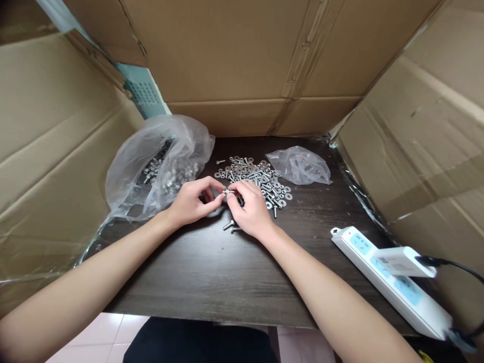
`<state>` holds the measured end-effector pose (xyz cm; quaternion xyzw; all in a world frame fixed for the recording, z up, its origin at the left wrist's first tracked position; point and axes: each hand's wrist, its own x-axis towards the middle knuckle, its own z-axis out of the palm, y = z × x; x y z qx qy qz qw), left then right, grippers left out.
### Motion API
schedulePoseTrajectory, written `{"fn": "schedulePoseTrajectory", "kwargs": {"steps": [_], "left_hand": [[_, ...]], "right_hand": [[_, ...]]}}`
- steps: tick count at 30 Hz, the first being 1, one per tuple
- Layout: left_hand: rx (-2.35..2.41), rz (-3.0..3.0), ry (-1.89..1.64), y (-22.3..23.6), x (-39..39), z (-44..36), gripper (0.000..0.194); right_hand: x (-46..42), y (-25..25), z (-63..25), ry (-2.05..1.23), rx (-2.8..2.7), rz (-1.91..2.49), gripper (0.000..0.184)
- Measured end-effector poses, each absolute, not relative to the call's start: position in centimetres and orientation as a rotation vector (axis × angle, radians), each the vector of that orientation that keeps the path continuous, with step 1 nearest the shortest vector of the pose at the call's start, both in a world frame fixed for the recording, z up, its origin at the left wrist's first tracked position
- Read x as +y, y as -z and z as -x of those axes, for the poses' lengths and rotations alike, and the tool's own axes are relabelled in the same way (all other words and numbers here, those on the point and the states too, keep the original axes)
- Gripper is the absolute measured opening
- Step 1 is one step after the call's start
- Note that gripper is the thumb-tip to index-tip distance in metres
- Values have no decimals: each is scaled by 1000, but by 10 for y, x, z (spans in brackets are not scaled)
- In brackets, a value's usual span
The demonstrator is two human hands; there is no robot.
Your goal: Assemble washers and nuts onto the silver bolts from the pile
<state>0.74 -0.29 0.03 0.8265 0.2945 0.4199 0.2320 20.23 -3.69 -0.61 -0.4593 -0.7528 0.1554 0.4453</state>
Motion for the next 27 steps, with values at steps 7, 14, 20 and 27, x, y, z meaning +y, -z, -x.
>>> {"fn": "schedulePoseTrajectory", "kwargs": {"steps": [7, 14, 20, 27], "left_hand": [[805, -2279, -1140, 0, -3, -6, 10], [800, -2278, -1134, 0, -3, -7, 11], [810, -2271, -1153, -1, -3, -7, 10], [819, -2267, -1140, 0, -4, -8, 9]], "right_hand": [[-37, 6, -203, -382, -1871, 1149, 14], [-36, 6, -203, -378, -1873, 1149, 16], [-38, 3, -201, -390, -1855, 1127, 8], [-38, 3, -202, -384, -1853, 1118, 7]]}}
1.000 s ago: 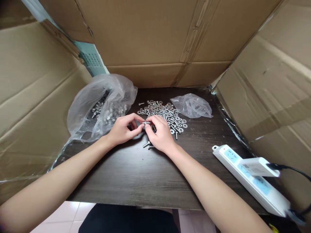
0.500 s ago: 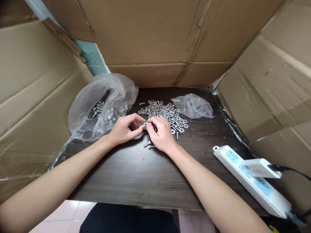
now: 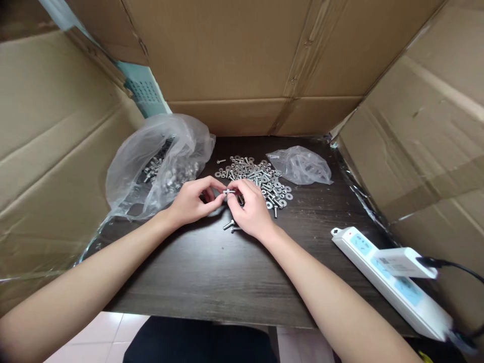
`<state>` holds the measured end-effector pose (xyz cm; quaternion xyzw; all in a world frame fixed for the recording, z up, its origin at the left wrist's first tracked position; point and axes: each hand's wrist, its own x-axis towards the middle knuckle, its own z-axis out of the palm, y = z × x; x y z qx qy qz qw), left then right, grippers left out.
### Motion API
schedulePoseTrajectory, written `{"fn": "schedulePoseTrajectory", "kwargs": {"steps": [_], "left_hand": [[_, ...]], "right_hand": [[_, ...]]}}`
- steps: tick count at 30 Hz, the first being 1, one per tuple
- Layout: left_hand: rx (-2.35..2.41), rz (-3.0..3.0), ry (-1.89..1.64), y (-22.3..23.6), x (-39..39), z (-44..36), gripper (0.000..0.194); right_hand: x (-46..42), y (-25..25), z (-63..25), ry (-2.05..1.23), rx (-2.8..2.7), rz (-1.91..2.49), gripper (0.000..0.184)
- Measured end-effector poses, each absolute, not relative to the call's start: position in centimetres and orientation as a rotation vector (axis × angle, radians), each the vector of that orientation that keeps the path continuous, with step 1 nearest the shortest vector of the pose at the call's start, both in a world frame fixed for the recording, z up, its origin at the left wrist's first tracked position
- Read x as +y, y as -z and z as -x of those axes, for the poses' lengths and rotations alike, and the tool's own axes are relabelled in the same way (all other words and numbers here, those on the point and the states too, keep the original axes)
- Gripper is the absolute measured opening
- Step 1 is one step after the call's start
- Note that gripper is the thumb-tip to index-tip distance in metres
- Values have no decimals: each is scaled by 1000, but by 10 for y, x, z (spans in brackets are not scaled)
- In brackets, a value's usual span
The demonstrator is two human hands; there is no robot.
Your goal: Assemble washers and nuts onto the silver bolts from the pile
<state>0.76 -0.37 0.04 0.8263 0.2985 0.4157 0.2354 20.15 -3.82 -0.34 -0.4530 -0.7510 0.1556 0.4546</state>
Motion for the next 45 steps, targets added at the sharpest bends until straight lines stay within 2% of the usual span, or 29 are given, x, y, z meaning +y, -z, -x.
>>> {"fn": "schedulePoseTrajectory", "kwargs": {"steps": [22, 29, 45], "left_hand": [[831, -2264, -1106, -1, -4, -7, 12], [848, -2255, -1100, -1, -4, -7, 12], [852, -2279, -1098, 0, -3, -7, 11]], "right_hand": [[-38, 4, -202, -402, -1877, 1166, 16], [-38, 3, -201, -397, -1856, 1139, 7], [-38, 6, -201, -357, -1856, 1175, 8]]}}
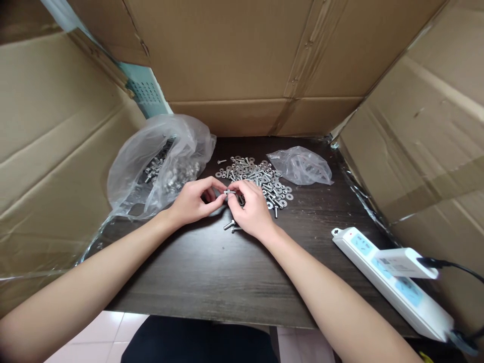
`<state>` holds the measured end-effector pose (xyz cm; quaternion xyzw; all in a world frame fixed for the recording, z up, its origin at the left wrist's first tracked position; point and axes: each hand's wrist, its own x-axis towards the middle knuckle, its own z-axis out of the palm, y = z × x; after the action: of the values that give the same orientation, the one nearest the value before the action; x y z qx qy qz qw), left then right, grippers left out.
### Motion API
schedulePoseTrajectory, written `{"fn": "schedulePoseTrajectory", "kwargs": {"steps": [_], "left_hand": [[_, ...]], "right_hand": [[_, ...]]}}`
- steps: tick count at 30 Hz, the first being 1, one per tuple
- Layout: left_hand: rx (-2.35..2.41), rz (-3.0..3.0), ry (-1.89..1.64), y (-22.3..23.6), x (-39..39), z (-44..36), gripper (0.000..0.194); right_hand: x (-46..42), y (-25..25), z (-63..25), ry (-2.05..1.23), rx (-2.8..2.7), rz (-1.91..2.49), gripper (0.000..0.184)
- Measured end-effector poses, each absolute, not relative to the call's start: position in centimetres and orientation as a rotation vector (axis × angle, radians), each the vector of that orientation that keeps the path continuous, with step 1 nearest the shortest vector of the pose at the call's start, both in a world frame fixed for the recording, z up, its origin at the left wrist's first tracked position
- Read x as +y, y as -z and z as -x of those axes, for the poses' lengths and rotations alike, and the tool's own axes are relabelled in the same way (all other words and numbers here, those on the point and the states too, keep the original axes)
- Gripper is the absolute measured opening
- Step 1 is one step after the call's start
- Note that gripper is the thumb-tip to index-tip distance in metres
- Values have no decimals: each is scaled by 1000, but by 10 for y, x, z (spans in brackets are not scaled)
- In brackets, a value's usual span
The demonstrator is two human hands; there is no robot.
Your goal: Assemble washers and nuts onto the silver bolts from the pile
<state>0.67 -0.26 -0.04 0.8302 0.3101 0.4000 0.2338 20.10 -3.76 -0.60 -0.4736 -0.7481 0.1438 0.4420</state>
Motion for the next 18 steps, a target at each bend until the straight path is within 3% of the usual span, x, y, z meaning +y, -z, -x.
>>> {"fn": "schedulePoseTrajectory", "kwargs": {"steps": [11, 18], "left_hand": [[868, -2286, -1070, 1, -2, -7, 12], [1002, -2484, -864, -2, 0, -3, 14]], "right_hand": [[-37, 7, -201, -318, -1884, 1216, 7], [-37, 14, -201, -159, -1961, 1308, 7]]}}
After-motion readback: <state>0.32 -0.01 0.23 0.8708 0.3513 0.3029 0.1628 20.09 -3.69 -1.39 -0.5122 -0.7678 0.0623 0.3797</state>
